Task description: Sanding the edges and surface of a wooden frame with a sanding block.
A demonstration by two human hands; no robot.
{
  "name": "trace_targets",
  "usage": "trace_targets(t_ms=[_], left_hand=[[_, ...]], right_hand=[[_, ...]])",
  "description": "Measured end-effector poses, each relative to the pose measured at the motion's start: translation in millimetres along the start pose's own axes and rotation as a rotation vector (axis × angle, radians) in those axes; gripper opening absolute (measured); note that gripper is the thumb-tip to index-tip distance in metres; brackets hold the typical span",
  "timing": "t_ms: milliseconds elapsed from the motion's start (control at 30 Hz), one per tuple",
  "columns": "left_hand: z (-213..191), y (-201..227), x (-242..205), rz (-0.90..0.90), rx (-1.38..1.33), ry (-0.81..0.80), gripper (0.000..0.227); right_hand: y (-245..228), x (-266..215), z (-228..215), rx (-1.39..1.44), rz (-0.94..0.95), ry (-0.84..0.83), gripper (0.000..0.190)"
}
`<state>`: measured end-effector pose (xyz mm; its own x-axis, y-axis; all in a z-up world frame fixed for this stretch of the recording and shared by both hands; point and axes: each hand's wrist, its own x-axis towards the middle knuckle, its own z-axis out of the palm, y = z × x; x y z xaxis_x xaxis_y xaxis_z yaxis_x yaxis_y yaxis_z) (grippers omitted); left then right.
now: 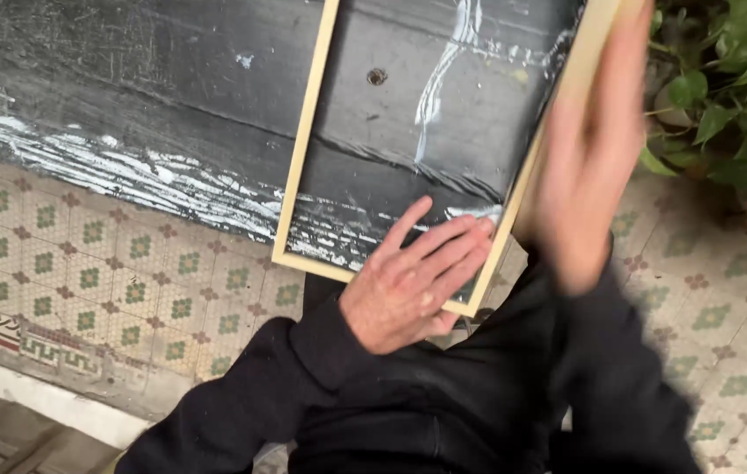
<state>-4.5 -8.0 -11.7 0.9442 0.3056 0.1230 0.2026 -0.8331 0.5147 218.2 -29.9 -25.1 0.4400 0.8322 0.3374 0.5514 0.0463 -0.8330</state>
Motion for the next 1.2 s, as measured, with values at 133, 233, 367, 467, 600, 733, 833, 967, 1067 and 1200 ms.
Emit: trace_targets(t_ms=[133, 233, 367, 467, 600, 733, 833, 967, 1067, 1200], left_hand=[[-5, 0, 5, 0.004, -0.027, -0.007, 0.085], [-7, 0, 2, -0.034, -0.033, -0.061, 0.090], [-1, 1, -4, -0.027, -0.002, -0.029, 0.091], [-3, 0, 1, 0.003, 0.024, -0.033, 0.093], [-2, 3, -2, -0.024, 0.005, -0.055, 0.099], [5, -2, -3, -0.047, 0.026, -0.034, 0.095], [0, 0, -1, 0.035, 0.001, -0.013, 0.091], [-4, 3, -1, -0.003, 0.044, -0.056, 0.086], [-2, -1, -1, -0.013, 0.025, 0.013, 0.080], [3, -1, 1, -0.032, 0.036, 0.033, 0.076]], right_hand=[[-39, 20, 0, 0.000, 0.646, 0.014, 0.049], [-64, -92, 6, -0.054, 0.152, -0.075, 0.050], [-67, -114, 12, -0.054, 0.193, -0.078, 0.052], [-32, -60, 6, -0.028, 0.168, -0.020, 0.054], [-31, -84, 12, 0.197, 0.266, 0.056, 0.063], [-43, -130, 19, 0.245, 0.401, 0.067, 0.068], [-30, -91, 15, 0.293, 0.368, 0.124, 0.063], [-54, -97, 15, 0.162, 0.351, 0.074, 0.060], [-76, -178, 16, 0.021, 0.329, -0.008, 0.062], [-62, -142, 13, -0.164, 0.091, -0.062, 0.055]])
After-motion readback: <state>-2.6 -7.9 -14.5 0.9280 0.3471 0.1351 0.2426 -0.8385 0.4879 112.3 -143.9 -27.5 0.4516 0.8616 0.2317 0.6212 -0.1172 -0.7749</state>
